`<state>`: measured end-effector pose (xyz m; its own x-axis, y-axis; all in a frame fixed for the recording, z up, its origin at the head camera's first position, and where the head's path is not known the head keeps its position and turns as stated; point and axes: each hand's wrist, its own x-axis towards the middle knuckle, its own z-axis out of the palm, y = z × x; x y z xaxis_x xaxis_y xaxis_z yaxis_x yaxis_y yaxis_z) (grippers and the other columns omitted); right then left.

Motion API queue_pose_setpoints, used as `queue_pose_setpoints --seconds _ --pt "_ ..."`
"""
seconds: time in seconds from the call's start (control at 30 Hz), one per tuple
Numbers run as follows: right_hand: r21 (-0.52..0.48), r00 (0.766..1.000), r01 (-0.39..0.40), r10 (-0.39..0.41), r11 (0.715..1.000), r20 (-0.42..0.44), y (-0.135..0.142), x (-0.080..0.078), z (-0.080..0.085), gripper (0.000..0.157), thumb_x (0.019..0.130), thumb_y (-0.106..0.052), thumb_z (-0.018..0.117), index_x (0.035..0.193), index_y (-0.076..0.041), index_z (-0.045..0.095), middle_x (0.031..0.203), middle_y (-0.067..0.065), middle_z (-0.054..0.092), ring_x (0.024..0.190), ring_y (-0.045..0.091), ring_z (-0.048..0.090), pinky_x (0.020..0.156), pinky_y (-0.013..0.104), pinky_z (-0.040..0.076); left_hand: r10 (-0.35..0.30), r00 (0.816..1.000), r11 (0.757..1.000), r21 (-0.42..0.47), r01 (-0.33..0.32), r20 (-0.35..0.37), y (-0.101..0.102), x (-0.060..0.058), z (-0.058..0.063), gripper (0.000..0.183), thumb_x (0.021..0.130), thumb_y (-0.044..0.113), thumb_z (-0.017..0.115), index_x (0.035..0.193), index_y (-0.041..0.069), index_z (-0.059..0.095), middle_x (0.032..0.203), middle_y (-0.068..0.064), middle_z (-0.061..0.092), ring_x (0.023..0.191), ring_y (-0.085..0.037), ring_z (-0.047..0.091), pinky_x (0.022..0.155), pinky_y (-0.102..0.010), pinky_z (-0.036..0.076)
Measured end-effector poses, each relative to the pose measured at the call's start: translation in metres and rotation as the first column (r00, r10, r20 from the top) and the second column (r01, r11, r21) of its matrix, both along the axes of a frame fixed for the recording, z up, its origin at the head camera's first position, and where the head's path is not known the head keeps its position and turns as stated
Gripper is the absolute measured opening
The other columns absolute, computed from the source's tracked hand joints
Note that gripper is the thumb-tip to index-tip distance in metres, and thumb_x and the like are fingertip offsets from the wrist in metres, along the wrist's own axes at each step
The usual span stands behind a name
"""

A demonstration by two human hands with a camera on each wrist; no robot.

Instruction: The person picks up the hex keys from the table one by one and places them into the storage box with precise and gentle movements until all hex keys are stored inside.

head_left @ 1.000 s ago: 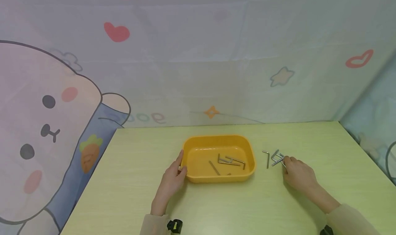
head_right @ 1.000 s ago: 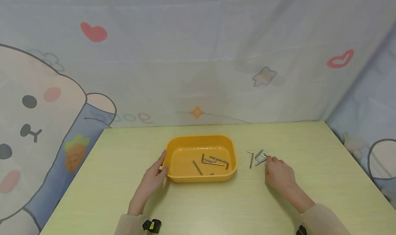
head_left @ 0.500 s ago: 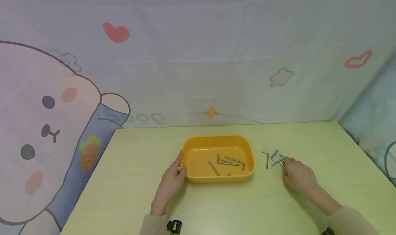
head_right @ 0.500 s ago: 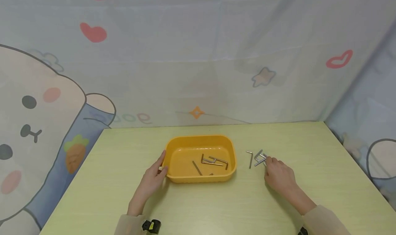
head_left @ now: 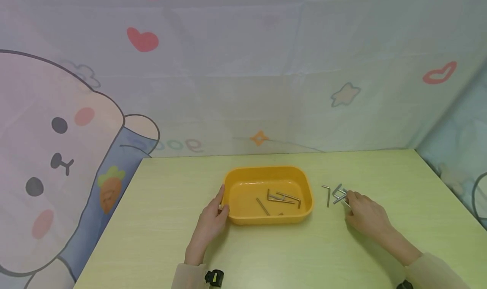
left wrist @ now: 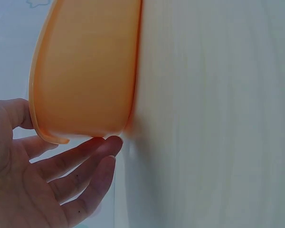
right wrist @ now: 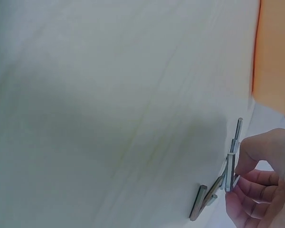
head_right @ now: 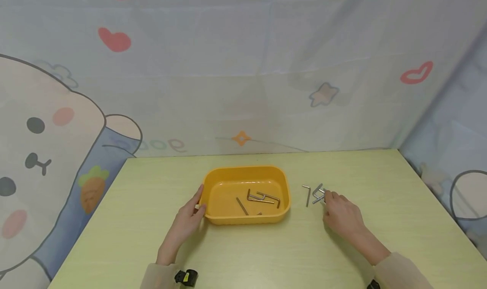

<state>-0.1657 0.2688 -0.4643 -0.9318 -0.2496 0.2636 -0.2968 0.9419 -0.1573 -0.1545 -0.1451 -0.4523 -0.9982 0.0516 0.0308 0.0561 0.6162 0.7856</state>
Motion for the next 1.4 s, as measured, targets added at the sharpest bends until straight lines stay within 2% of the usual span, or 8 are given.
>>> queue_pose_setpoints --seconds 0.17,0.33,0.53,0.7,0.9,1.23,1.4 --pt "0.012 0.999 -0.021 0.021 1.0 -0.026 -0.002 0.0 0.004 0.023 0.068 0.001 0.057 0.09 -0.003 0.055 0.076 0.002 0.057 0.059 0.011 0.039 0.043 0.023 0.03 0.002 1.0 1.0 -0.003 -0.002 -0.01 0.0 0.0 0.0 0.059 0.098 0.02 0.048 0.153 0.017 0.026 0.14 -0.016 0.051 0.078 -0.013 0.055 0.07 -0.028 0.046" --pt "0.019 0.996 -0.045 0.046 0.999 -0.073 -0.005 -0.001 0.01 0.021 0.068 0.003 0.059 0.089 -0.003 0.056 0.071 0.001 0.054 0.056 0.01 0.035 0.041 0.019 0.025 0.003 1.0 1.0 0.004 -0.002 -0.026 -0.001 0.001 -0.001 0.059 0.098 0.019 0.048 0.153 0.015 0.028 0.139 -0.017 0.052 0.077 -0.012 0.055 0.069 -0.027 0.046" --pt "0.012 0.996 -0.048 0.048 0.999 -0.078 -0.012 -0.003 0.017 0.021 0.068 0.003 0.058 0.087 -0.005 0.055 0.068 -0.001 0.05 0.055 0.009 0.033 0.041 0.017 0.022 0.003 1.0 1.0 0.006 -0.003 0.002 0.0 0.001 0.001 0.059 0.099 0.02 0.048 0.153 0.018 0.025 0.14 -0.015 0.052 0.077 -0.013 0.054 0.07 -0.028 0.046" --pt "-0.006 0.995 -0.053 0.053 0.999 -0.087 -0.017 -0.006 0.02 0.025 0.068 0.002 0.056 0.091 -0.005 0.057 0.071 -0.001 0.053 0.056 0.009 0.035 0.041 0.018 0.024 0.005 1.0 1.0 0.006 -0.005 0.012 0.0 0.001 0.001 0.059 0.099 0.02 0.048 0.153 0.018 0.025 0.142 -0.015 0.05 0.077 -0.014 0.054 0.07 -0.029 0.046" --pt "-0.011 0.99 -0.068 0.066 0.998 -0.122 -0.025 -0.009 0.028 0.02 0.069 0.001 0.056 0.088 -0.007 0.055 0.069 -0.003 0.047 0.057 0.009 0.037 0.041 0.02 0.026 0.006 1.0 1.0 0.002 -0.006 0.009 0.0 0.001 0.001 0.059 0.099 0.02 0.048 0.153 0.018 0.026 0.142 -0.014 0.05 0.077 -0.014 0.053 0.07 -0.028 0.046" --pt "-0.072 0.994 -0.069 0.063 0.995 -0.088 -0.042 -0.011 0.041 0.022 0.072 0.0 0.055 0.093 -0.006 0.056 0.071 -0.002 0.05 0.061 0.01 0.041 0.044 0.021 0.03 -0.004 1.0 1.0 0.008 0.004 -0.004 -0.001 0.0 -0.001 0.059 0.099 0.019 0.048 0.153 0.016 0.026 0.14 -0.016 0.051 0.077 -0.013 0.054 0.07 -0.028 0.046" --pt "-0.103 0.99 -0.078 0.065 0.992 -0.126 -0.05 -0.013 0.044 0.023 0.073 0.0 0.055 0.094 -0.007 0.056 0.072 -0.003 0.051 0.064 0.01 0.043 0.046 0.021 0.031 -0.005 1.0 1.0 0.011 0.005 0.004 0.0 0.0 0.0 0.059 0.099 0.02 0.048 0.154 0.016 0.025 0.14 -0.016 0.051 0.078 -0.014 0.054 0.071 -0.028 0.046"
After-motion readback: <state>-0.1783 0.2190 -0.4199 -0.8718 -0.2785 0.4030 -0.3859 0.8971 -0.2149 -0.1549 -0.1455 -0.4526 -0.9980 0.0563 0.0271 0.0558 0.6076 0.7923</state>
